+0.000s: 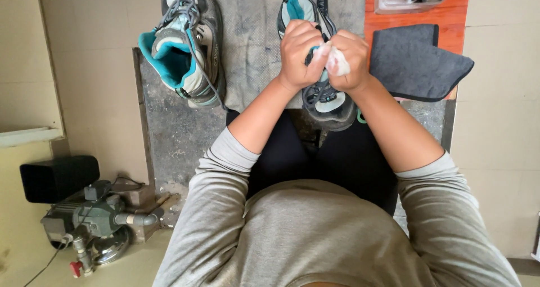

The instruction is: The person scrubs a hiking boot with a brush, applies a white cleaning paste to the upper and tongue, and continues scrubbing the same boot. The other boot remains untouched on the table.

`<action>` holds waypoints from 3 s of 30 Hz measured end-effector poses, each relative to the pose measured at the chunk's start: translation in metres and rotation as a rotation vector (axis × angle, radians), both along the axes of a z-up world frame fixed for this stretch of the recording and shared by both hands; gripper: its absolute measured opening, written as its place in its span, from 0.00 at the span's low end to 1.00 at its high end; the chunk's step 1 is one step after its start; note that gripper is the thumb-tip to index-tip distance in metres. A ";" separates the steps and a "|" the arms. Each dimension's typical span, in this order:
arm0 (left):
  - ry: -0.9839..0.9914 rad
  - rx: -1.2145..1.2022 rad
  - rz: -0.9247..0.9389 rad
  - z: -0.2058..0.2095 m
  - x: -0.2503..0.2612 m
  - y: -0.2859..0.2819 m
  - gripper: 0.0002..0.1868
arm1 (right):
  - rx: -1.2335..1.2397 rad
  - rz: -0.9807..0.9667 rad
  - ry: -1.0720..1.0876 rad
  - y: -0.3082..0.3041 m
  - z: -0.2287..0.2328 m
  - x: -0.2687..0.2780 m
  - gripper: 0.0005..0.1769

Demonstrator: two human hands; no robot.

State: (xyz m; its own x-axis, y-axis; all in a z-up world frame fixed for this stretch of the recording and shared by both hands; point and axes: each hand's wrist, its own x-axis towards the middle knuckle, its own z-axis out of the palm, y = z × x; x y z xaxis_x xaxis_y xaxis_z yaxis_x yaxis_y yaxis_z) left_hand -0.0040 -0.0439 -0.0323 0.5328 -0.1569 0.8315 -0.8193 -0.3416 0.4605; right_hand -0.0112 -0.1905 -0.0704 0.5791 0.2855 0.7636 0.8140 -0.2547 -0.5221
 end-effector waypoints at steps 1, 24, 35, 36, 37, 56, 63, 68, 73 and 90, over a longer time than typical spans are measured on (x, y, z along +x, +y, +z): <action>-0.001 -0.002 -0.003 0.002 0.003 -0.001 0.23 | -0.002 -0.003 -0.001 -0.001 0.002 0.000 0.30; 0.127 -0.040 -0.183 0.008 -0.021 0.045 0.26 | -1.362 -0.799 0.178 -0.048 -0.029 0.086 0.26; 0.090 -0.047 -0.155 0.010 -0.022 0.047 0.27 | -2.147 -0.726 0.263 0.008 -0.091 0.120 0.13; 0.085 -0.055 -0.160 0.009 -0.022 0.045 0.27 | -2.307 -0.704 0.249 0.010 -0.066 0.107 0.15; 0.089 -0.058 -0.161 0.008 -0.024 0.046 0.27 | -2.312 -0.700 0.251 0.010 -0.064 0.101 0.15; 0.129 0.176 -0.189 0.019 -0.017 0.045 0.24 | -1.935 -0.538 0.303 -0.053 -0.001 0.068 0.12; 0.281 0.372 -0.132 0.017 -0.026 0.047 0.36 | -0.277 -0.096 0.396 -0.053 0.084 -0.020 0.12; 0.000 0.130 -0.050 -0.024 -0.027 0.049 0.40 | -0.224 0.049 0.399 -0.015 0.070 -0.054 0.22; -0.053 0.157 0.267 -0.037 -0.058 0.048 0.31 | -0.165 0.036 0.278 -0.002 0.055 -0.058 0.11; -0.398 0.264 0.310 -0.018 -0.034 0.036 0.15 | -0.145 0.051 0.369 -0.005 0.050 -0.060 0.17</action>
State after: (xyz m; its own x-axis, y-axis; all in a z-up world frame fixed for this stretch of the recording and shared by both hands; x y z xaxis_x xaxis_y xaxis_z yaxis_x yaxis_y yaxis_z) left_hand -0.0379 -0.0084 -0.0504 0.2407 -0.2730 0.9314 -0.7553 -0.6554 0.0031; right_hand -0.0708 -0.1952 -0.0203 0.7893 0.4103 0.4567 0.5920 -0.3113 -0.7434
